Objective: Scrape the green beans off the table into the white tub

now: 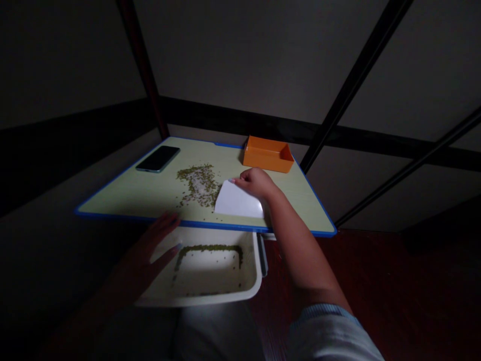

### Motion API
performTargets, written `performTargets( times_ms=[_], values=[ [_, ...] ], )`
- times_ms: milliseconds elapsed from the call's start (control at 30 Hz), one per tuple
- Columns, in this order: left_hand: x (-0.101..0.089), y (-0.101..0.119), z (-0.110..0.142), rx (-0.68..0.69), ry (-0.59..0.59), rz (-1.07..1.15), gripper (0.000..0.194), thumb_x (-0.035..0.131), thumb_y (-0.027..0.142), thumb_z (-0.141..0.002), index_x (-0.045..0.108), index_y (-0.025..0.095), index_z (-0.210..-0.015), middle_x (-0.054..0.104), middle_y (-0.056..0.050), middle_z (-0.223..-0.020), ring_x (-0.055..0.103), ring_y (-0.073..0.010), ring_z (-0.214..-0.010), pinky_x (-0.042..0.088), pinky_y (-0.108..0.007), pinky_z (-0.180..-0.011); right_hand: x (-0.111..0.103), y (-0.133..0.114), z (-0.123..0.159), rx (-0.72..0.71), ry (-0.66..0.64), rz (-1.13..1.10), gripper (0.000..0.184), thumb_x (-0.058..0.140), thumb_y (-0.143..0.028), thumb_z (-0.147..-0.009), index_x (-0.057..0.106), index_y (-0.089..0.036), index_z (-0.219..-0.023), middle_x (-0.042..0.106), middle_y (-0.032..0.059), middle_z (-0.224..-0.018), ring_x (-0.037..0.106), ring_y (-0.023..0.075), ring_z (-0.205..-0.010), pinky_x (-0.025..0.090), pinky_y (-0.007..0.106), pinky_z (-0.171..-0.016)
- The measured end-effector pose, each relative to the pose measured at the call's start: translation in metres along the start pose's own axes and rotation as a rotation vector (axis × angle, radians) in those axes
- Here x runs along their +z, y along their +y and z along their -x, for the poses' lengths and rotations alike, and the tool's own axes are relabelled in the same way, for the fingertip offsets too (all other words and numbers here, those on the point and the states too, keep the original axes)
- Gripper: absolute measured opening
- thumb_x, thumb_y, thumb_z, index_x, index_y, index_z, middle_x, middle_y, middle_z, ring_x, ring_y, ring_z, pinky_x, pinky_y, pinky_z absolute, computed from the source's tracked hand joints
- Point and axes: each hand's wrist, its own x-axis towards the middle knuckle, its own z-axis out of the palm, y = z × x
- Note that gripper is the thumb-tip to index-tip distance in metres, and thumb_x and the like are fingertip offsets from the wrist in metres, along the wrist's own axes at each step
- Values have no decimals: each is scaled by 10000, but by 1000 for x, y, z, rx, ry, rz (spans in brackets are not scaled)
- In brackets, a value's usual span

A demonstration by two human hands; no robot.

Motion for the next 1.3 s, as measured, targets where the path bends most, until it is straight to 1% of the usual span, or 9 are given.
performTargets(
  times_ms=[167,333,467,700,1000,1133,1300],
  values=[
    [0,0,0,-10,-1,11,584,371,600,-845,412,257,-1315,415,-46,-1449,308,-224,-1380,324,-484,-1110,-2,-3,-1,19,19,92,505,487,-592,-801,489,-171,-523,366,-31,-474,287,85,-475,158,280,-503],
    [-1,1,0,-1,-5,-2,580,370,593,-849,403,260,-1322,421,-36,-1446,307,-217,-1380,330,-473,-1111,-6,0,-2,64,47,221,475,501,-551,-816,526,-169,-535,416,-9,-491,297,95,-485,162,295,-524],
    [0,-1,0,-1,5,-22,583,354,602,-850,403,264,-1322,420,-32,-1447,320,-215,-1374,342,-466,-1104,-7,0,-3,73,56,262,470,486,-539,-830,552,-166,-552,443,4,-509,299,101,-497,163,298,-530],
    [1,-3,0,-6,-5,-2,590,367,611,-841,414,263,-1316,424,-37,-1444,313,-221,-1377,334,-477,-1106,-4,-3,-2,45,56,237,486,452,-535,-845,545,-160,-550,431,-5,-501,308,93,-493,167,285,-524],
    [0,0,1,-6,2,31,577,376,592,-848,407,260,-1319,417,-37,-1448,308,-211,-1380,312,-472,-1120,-4,0,-2,39,81,190,506,461,-565,-831,531,-158,-538,413,-17,-485,294,85,-484,159,287,-519],
    [-1,0,0,-10,-3,21,588,377,602,-842,412,256,-1316,424,-38,-1443,306,-218,-1381,326,-473,-1112,-2,2,-2,16,89,162,526,451,-586,-833,513,-163,-525,397,-19,-476,287,86,-485,161,289,-518],
    [0,-1,0,-6,5,27,589,382,604,-841,416,257,-1314,419,-37,-1448,309,-212,-1380,323,-473,-1114,-2,0,-1,14,83,141,513,469,-574,-829,488,-169,-515,404,-17,-480,293,83,-480,170,285,-511]
  ],
)
